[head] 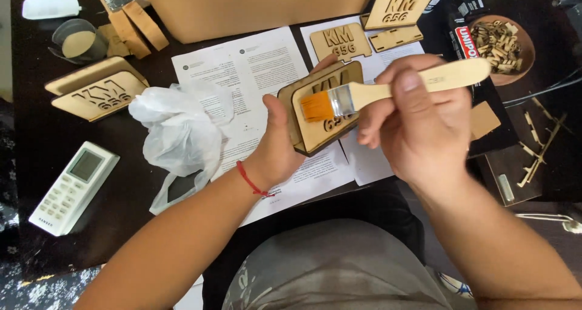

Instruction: The person applies a white liquid to small rectangular wooden pieces engraved with 'KM 656' using a paintbrush. The person repeatedly dips the brush into a small bowl and coats the surface of each piece, then places finished pieces into a cardboard box.

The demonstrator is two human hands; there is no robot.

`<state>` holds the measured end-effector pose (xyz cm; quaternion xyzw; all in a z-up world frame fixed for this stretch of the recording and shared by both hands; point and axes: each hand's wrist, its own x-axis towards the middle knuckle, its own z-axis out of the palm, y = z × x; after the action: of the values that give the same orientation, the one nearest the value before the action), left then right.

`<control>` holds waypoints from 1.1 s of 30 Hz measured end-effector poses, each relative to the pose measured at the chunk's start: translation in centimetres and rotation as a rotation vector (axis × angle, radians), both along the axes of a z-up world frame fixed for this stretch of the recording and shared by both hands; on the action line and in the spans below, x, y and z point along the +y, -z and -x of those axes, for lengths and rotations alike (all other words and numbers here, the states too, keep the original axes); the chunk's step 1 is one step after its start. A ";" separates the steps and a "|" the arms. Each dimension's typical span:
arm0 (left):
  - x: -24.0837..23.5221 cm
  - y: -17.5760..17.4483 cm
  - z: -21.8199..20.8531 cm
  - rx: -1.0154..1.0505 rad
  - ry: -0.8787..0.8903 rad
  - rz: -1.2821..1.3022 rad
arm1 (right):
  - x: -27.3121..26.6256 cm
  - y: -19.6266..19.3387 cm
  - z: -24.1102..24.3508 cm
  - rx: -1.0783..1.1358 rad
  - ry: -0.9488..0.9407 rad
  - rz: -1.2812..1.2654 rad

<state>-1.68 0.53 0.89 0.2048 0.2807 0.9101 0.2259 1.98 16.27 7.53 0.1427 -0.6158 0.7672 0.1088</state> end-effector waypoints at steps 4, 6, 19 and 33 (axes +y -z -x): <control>0.0 0.3 0.0 -0.001 0.009 -0.019 | -0.3 0.6 -0.1 0.043 0.123 -0.187; 0.0 0.2 0.0 -0.036 0.028 -0.034 | 0.2 1.2 -0.3 0.257 0.260 -0.305; -0.7 -0.4 0.0 0.017 0.067 0.020 | 2.0 -2.4 -2.5 0.763 -0.277 -0.865; -0.5 -1.3 0.3 -0.096 0.099 0.076 | 12.2 0.3 0.0 0.188 0.007 -1.101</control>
<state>-2.01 0.00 2.14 0.1659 0.2936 0.8952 0.2915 1.93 28.43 7.23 0.2440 -0.9138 0.3159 0.0753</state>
